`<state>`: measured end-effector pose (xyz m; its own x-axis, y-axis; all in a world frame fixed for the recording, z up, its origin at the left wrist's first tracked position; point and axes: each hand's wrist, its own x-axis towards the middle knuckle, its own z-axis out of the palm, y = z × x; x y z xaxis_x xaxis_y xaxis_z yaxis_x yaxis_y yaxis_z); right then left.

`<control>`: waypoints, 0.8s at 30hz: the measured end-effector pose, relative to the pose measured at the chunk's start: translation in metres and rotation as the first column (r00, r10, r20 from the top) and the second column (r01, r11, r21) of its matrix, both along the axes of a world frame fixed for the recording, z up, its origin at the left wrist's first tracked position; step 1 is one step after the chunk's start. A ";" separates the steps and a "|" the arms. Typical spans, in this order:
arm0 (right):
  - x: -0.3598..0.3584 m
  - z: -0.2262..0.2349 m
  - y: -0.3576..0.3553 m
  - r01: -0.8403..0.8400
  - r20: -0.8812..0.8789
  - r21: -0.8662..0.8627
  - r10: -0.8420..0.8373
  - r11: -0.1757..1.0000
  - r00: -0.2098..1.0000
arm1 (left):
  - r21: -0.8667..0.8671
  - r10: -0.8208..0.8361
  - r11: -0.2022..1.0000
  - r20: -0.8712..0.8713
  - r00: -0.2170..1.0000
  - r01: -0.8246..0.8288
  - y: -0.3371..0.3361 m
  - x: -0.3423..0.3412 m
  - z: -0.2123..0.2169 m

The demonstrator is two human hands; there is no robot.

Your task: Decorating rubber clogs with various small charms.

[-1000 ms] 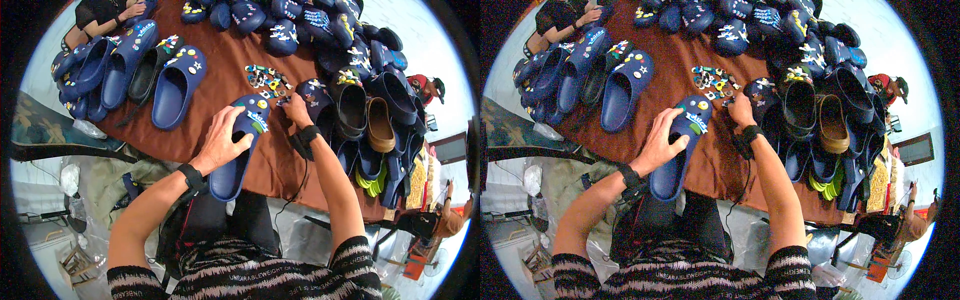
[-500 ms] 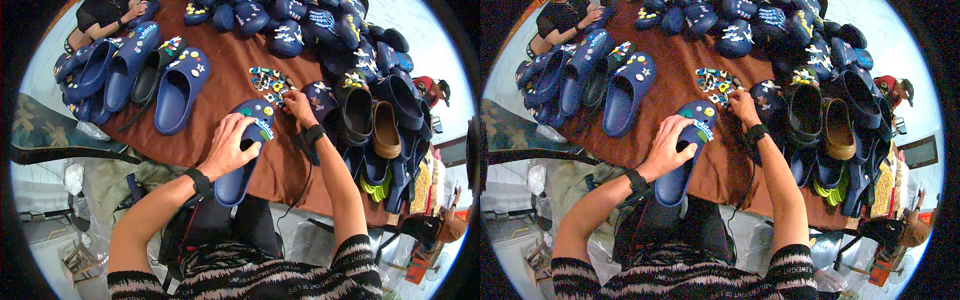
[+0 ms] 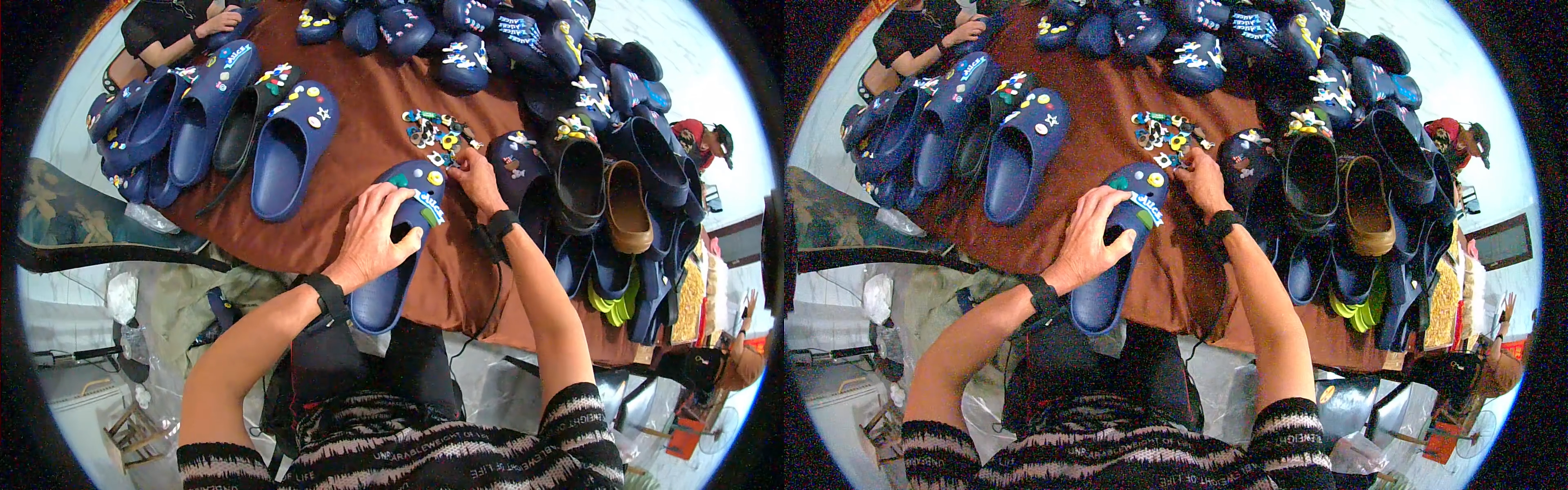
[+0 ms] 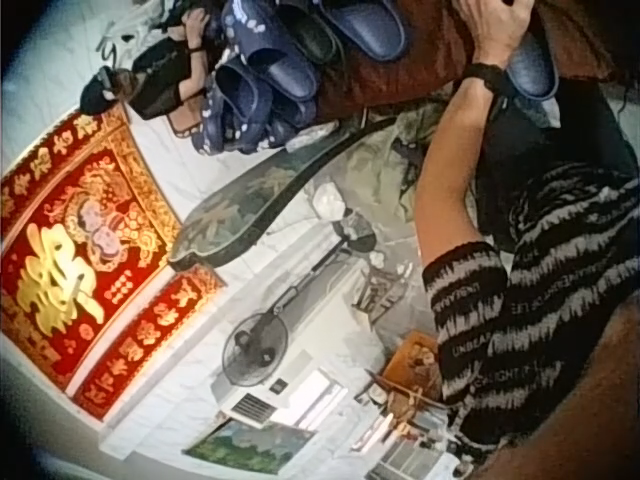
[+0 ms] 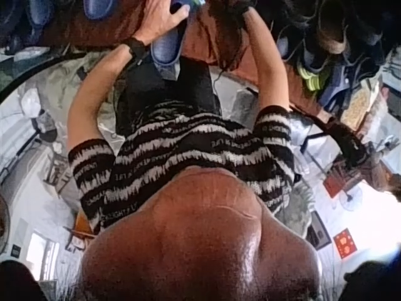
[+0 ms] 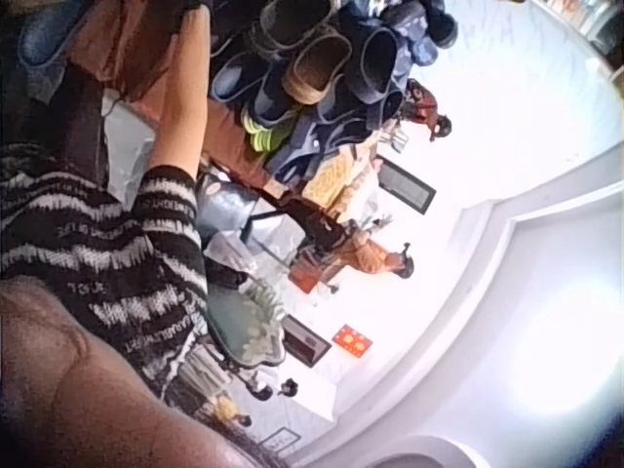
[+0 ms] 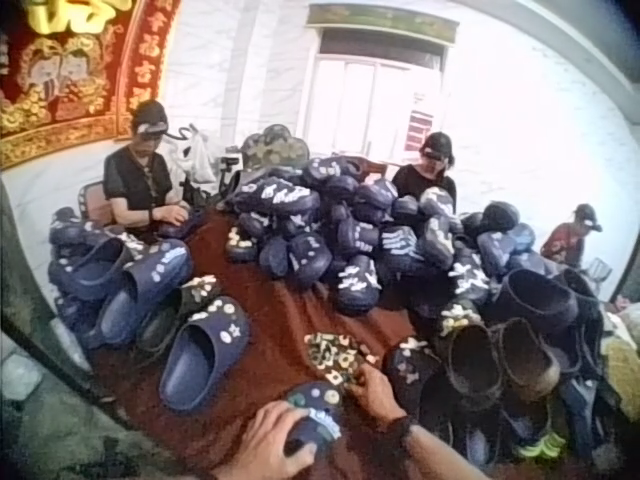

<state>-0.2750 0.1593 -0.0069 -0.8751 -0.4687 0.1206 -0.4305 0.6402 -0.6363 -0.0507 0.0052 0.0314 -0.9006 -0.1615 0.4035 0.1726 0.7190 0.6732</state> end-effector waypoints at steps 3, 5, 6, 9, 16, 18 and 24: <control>-0.011 -0.011 0.012 -0.041 -0.027 -0.110 0.038 0.993 0.999 | 0.002 -0.007 1.000 -0.012 1.000 0.007 0.003 -0.002 0.001; -0.019 -0.019 0.022 -0.027 0.041 -0.180 0.035 0.983 0.999 | 0.002 -0.012 1.000 -0.017 1.000 0.012 0.006 -0.003 0.002; -0.023 -0.023 0.028 -0.008 0.110 -0.251 0.037 0.968 0.993 | 0.003 -0.013 1.000 -0.016 1.000 0.013 0.007 -0.004 0.002; -0.018 -0.022 0.030 0.058 0.245 -0.293 0.016 0.954 0.970 | -0.005 -0.004 1.000 -0.009 1.000 0.004 0.004 -0.002 0.000; 0.026 0.012 0.023 0.141 0.412 -0.477 0.079 0.868 0.908 | -0.021 -0.002 1.000 -0.024 1.000 0.002 0.004 -0.002 -0.001; 0.052 0.026 0.019 0.134 0.386 -0.548 0.107 0.825 0.916 | -0.015 -0.004 1.000 -0.024 1.000 0.004 0.004 -0.003 -0.004; 0.090 0.038 0.011 -0.121 0.041 -0.495 0.163 0.861 0.986 | -0.037 -0.007 0.999 -0.015 1.000 0.006 0.003 -0.001 0.000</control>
